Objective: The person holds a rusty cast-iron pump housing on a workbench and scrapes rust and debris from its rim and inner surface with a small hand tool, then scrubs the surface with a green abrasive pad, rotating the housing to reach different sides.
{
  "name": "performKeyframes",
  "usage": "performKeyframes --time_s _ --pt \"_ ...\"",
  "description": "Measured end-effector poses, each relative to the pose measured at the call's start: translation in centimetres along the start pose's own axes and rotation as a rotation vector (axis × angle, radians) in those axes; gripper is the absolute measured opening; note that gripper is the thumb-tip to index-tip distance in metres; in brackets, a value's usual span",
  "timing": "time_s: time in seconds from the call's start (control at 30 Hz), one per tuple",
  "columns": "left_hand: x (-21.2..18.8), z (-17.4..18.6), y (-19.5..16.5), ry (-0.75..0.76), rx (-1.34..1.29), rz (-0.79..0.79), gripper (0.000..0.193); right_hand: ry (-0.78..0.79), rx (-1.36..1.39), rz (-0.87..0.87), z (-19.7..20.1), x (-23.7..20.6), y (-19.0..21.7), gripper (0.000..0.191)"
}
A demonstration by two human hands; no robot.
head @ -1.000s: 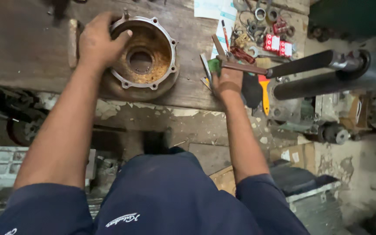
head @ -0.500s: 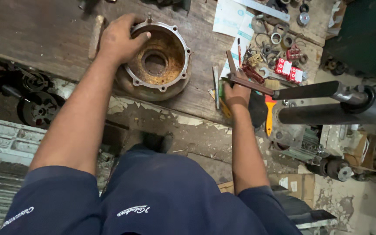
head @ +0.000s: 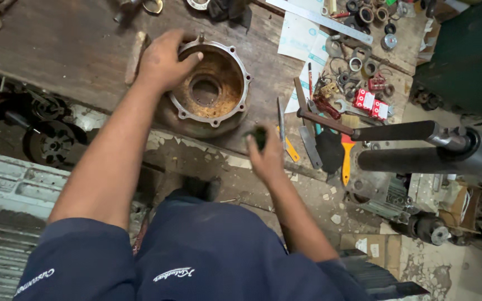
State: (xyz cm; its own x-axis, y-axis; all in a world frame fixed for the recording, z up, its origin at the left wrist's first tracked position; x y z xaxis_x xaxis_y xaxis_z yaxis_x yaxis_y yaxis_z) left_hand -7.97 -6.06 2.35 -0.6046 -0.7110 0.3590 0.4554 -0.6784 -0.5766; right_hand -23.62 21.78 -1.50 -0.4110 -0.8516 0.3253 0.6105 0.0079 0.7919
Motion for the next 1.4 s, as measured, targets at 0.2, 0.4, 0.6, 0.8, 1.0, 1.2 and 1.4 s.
performKeyframes --time_s 0.2,0.4,0.6,0.8,1.0,1.2,1.4 --pt "-2.4 11.8 -17.1 -0.299 -0.129 -0.234 0.030 -0.069 0.259 -0.275 1.2 3.4 -2.1 0.036" --pt "-10.0 19.9 -29.3 0.173 -0.701 -0.612 0.018 0.012 0.002 -0.143 0.7 2.6 -0.4 0.041" --pt "-11.3 19.9 -30.2 0.334 -1.054 -0.618 0.026 -0.008 -0.027 -0.058 0.2 2.5 0.8 0.043" --pt "-14.4 18.3 -29.1 0.375 -1.013 -0.655 0.024 0.000 -0.122 -0.051 0.6 1.5 0.8 0.032" --pt "-3.7 16.2 -18.7 0.097 -0.127 -0.246 0.023 -0.138 -0.222 0.143 0.2 3.0 3.0 0.026" --pt "-1.0 5.9 -3.5 -0.273 -0.124 -0.183 0.037 -0.156 -0.340 0.294 -2.4 2.4 5.7 0.032" --pt "0.1 -1.1 -0.4 -0.152 -0.211 -0.143 0.041 -0.099 -0.408 0.285 -2.9 2.5 6.2 0.047"
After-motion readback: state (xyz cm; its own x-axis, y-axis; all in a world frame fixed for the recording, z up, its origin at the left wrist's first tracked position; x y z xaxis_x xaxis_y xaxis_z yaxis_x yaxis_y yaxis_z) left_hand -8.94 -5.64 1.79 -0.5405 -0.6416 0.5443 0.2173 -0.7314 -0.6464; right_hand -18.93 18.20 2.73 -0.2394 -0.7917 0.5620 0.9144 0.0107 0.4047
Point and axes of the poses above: each hand's wrist, its own x-axis towards the middle knuckle, its own z-axis out of the back of the hand, y = z × x, the point moved 6 cm from there along x, towards the middle knuckle, and after that the axes turned 7 degrees about x, right-handed, at the moved point
